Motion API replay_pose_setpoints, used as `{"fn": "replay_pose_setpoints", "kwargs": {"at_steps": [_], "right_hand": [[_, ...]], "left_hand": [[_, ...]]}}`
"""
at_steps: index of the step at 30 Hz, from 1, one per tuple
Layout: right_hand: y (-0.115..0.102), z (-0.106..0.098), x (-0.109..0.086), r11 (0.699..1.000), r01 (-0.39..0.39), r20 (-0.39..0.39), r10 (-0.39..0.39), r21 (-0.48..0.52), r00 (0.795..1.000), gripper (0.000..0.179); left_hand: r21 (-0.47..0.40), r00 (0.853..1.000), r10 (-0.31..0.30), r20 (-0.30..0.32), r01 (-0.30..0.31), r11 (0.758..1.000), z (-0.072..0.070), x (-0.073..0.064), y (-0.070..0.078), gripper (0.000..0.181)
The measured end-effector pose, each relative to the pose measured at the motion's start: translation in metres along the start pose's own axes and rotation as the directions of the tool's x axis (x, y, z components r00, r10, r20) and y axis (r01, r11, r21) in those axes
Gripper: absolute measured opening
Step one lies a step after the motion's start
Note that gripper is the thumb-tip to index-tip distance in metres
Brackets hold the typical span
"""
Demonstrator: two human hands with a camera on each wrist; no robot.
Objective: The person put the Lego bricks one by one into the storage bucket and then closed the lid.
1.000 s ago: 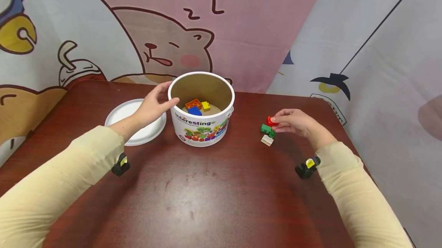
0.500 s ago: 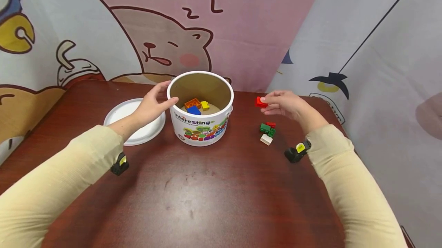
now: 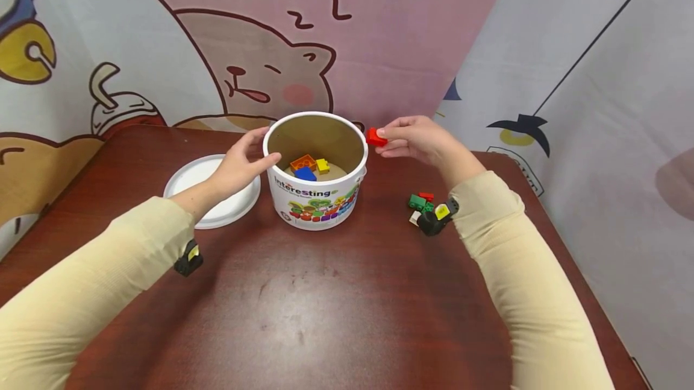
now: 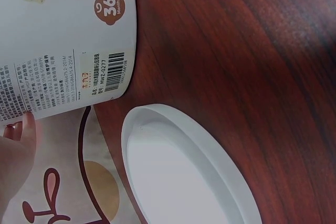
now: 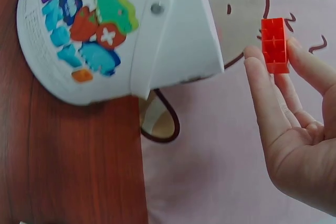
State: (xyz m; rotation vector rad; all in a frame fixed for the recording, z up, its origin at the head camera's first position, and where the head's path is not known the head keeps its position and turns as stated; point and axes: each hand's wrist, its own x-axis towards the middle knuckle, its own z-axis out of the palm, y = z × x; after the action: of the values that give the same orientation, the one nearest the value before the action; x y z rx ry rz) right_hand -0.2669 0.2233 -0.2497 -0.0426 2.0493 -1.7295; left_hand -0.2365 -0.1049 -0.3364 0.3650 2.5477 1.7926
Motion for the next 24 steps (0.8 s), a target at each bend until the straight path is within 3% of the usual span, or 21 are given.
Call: {"fn": "replay_pose_setpoints", "kwargs": {"at_steps": [14, 18, 24], "right_hand": [[-0.006, 0.035, 0.017, 1.000, 0.008, 0.044, -0.007, -0.030, 0.999, 0.012], [-0.006, 0.040, 0.020, 0.999, 0.012, 0.049, -0.011, -0.039, 0.999, 0.019], [-0.005, 0.042, 0.023, 1.000, 0.026, 0.079, -0.025, -0.008, 0.997, 0.015]], "left_hand": [[0.011, 1.000, -0.004, -0.001, 0.004, 1.000, 0.001, 0.001, 0.000, 0.065], [-0.007, 1.000, -0.003, 0.002, 0.003, 1.000, 0.001, 0.001, 0.000, 0.065], [-0.002, 1.000, 0.000, -0.003, 0.000, 1.000, 0.000, 0.000, 0.000, 0.065]]}}
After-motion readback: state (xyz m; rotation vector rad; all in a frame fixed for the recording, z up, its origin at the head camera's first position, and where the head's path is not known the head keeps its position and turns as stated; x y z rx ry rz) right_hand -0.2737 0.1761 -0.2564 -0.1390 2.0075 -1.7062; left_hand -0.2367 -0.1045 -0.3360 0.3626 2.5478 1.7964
